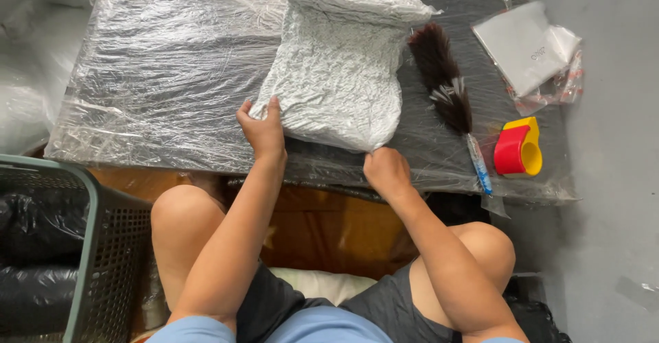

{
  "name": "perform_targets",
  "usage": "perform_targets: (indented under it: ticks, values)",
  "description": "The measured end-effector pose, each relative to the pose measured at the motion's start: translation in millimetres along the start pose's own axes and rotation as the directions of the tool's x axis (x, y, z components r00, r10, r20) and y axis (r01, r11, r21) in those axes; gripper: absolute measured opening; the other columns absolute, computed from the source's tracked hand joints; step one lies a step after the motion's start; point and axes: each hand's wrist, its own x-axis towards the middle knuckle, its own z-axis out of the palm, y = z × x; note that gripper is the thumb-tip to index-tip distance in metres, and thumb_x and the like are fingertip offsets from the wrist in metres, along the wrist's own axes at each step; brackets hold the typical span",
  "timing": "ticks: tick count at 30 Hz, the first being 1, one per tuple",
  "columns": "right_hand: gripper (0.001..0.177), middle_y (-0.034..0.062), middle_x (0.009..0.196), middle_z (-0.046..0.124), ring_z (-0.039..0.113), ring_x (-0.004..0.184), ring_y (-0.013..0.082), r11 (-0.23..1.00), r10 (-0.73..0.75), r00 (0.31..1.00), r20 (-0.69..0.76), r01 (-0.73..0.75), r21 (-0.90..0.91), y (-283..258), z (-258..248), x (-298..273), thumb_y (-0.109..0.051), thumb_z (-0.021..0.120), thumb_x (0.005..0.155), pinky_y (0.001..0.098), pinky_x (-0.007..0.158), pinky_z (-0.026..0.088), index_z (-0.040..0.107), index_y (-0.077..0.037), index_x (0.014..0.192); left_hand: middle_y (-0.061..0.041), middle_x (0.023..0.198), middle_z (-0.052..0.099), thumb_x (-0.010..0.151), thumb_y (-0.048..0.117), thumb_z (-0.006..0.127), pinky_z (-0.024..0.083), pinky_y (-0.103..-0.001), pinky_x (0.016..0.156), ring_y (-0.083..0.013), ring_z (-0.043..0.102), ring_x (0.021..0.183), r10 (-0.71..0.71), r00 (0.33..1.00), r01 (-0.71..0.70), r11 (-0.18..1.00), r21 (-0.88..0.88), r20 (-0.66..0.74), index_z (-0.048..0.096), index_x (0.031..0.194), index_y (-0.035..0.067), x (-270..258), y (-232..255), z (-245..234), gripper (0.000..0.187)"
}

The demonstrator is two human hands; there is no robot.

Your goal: Brushing a pillow to clean it, placing it into a plastic bag, and using a vacuum hose to compress it before rolling it up.

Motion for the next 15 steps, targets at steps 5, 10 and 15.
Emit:
perform_targets:
  ticks: [5, 10, 15]
  values:
    - [0.039, 0.0308, 0.066, 0.067, 0.07, 0.07, 0.0489, 1.0, 0.004, 1.0, -0.004, -0.004, -0.003, 3.4, -3.9, -2.0, -0.016, 0.052, 0.091, 0.0521, 0.054, 0.052, 0.071, 0.013, 0.072, -0.02, 0.121, 0.047, 0.082, 0.023, 0.088, 0.047, -0.048, 0.104, -0.0362, 0.058, 0.113, 0.403, 0.913, -0.405, 0.872, 0.274, 0.065, 0.045, 0.133, 0.0, -5.4, 10.5, -16.2, 0.071]
    - [0.04, 0.0299, 0.072, 0.07, 0.072, 0.076, 0.049, 0.999, 0.042, 0.999, 0.018, -0.042, -0.003, 1.0, -14.5, -6.7, -0.019, 0.052, 0.093, 0.0555, 0.061, 0.055, 0.073, 0.012, 0.077, -0.016, 0.142, 0.032, 0.097, 0.03, 0.07, 0.03, -0.054, 0.109, -0.0391, 0.037, 0.132, 0.572, 0.797, -0.599, 0.705, 0.38, 0.195, 0.034, 0.144, 0.007, -73.2, 91.7, -40.8, 0.064]
    - [0.04, 0.0318, 0.082, 0.072, 0.071, 0.087, 0.0517, 0.998, 0.064, 0.997, 0.037, -0.064, 0.02, -11.5, -22.1, -12.9, -0.019, 0.051, 0.094, 0.0591, 0.072, 0.058, 0.075, 0.012, 0.087, -0.019, 0.087, 0.074, 0.1, 0.026, 0.062, 0.064, -0.041, 0.067, -0.0282, 0.076, 0.077, -0.198, 0.736, 0.125, 0.979, 0.158, 0.647, 0.065, 0.106, 0.001, -132.3, 81.6, -50.0, 0.026]
